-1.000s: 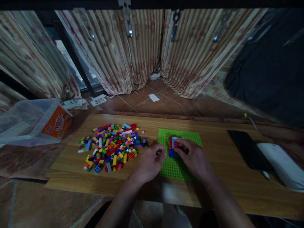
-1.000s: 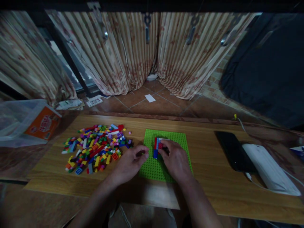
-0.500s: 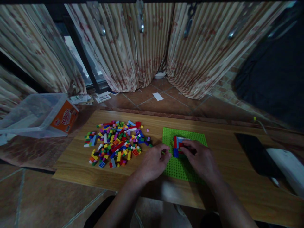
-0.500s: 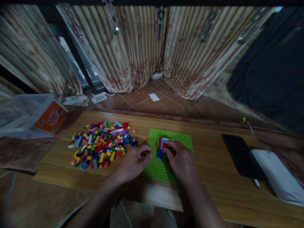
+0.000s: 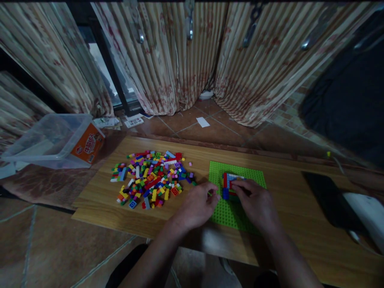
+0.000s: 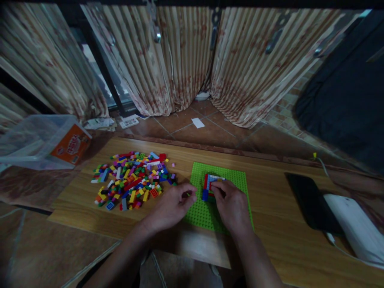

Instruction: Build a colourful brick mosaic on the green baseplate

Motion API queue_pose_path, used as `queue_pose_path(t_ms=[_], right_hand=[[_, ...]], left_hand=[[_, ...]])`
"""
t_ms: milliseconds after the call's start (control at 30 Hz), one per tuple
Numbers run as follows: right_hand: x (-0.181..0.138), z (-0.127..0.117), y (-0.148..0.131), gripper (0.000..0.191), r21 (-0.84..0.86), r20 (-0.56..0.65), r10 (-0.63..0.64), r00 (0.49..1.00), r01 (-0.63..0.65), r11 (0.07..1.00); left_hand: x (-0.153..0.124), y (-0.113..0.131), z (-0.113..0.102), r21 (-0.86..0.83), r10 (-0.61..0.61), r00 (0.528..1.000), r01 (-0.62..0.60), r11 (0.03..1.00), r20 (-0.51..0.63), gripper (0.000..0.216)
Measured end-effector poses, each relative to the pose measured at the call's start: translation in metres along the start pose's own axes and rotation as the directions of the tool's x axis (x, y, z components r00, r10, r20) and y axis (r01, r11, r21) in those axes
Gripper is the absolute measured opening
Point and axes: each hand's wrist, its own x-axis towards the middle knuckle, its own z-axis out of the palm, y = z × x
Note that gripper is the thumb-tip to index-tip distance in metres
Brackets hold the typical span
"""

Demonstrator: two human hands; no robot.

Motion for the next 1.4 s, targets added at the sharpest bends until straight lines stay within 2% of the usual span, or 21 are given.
queue_pose_path(t_ms=[167, 433, 633, 767, 867, 967, 1033, 1100, 1233, 1400], right_hand=[[-0.001, 0.002, 0.002, 0.023, 0.026, -0.019, 0.019, 1.0, -0.019, 0.999], [0.003, 0.001, 0.004, 0.023, 0.003, 0.021, 0.062, 0.998, -0.062, 0.998], [0.002, 0.002, 0.003, 0.024, -0.012, 0.006, 0.053, 0.999, -0.053, 0.999], [-0.001, 0.002, 0.003, 0.025, 0.051, -0.011, 0.064, 0.998, -0.064, 0.997], [0.0, -0.002, 0.003, 0.028, 0.11, -0.103, 0.098, 0.99, -0.086, 0.99], [0.004, -0.008, 0.001, 0.031, 0.152, -0.252, 0.201, 0.947, -0.167, 0.974], [0.006, -0.009, -0.001, 0.031, 0.178, -0.298, 0.235, 0.925, -0.188, 0.966], [0.006, -0.007, -0.005, 0.031, 0.164, -0.276, 0.213, 0.937, -0.172, 0.971], [0.002, 0.001, -0.012, 0.031, 0.031, -0.154, 0.074, 0.985, -0.07, 0.997], [0.003, 0.006, -0.008, 0.035, -0.151, -0.115, -0.057, 0.992, 0.039, 0.988]], left_hand=[[-0.001, -0.002, 0.002, 0.009, 0.003, 1.0, -0.003, 1.0, -0.001, 0.022], [-0.002, -0.003, 0.004, 0.051, 0.014, 1.0, -0.014, 0.999, 0.011, 0.021], [-0.003, -0.003, 0.004, 0.076, 0.017, 1.0, -0.018, 0.997, 0.015, 0.02], [-0.004, -0.005, 0.004, 0.061, 0.037, 0.999, -0.037, 0.997, 0.012, 0.021], [-0.004, -0.004, 0.003, 0.057, 0.03, 1.0, -0.03, 0.998, 0.007, 0.021], [-0.003, -0.002, 0.003, 0.063, 0.023, 1.0, -0.024, 0.998, 0.017, 0.018], [-0.003, -0.002, 0.003, 0.065, 0.028, 0.999, -0.029, 0.997, 0.02, 0.017], [-0.003, -0.002, 0.004, 0.062, 0.044, 0.999, -0.045, 0.997, 0.017, 0.018], [-0.005, -0.004, 0.006, 0.062, 0.077, 0.997, -0.077, 0.995, 0.0, 0.022], [-0.008, -0.004, 0.006, 0.114, 0.066, 0.998, -0.066, 0.991, -0.003, 0.024]])
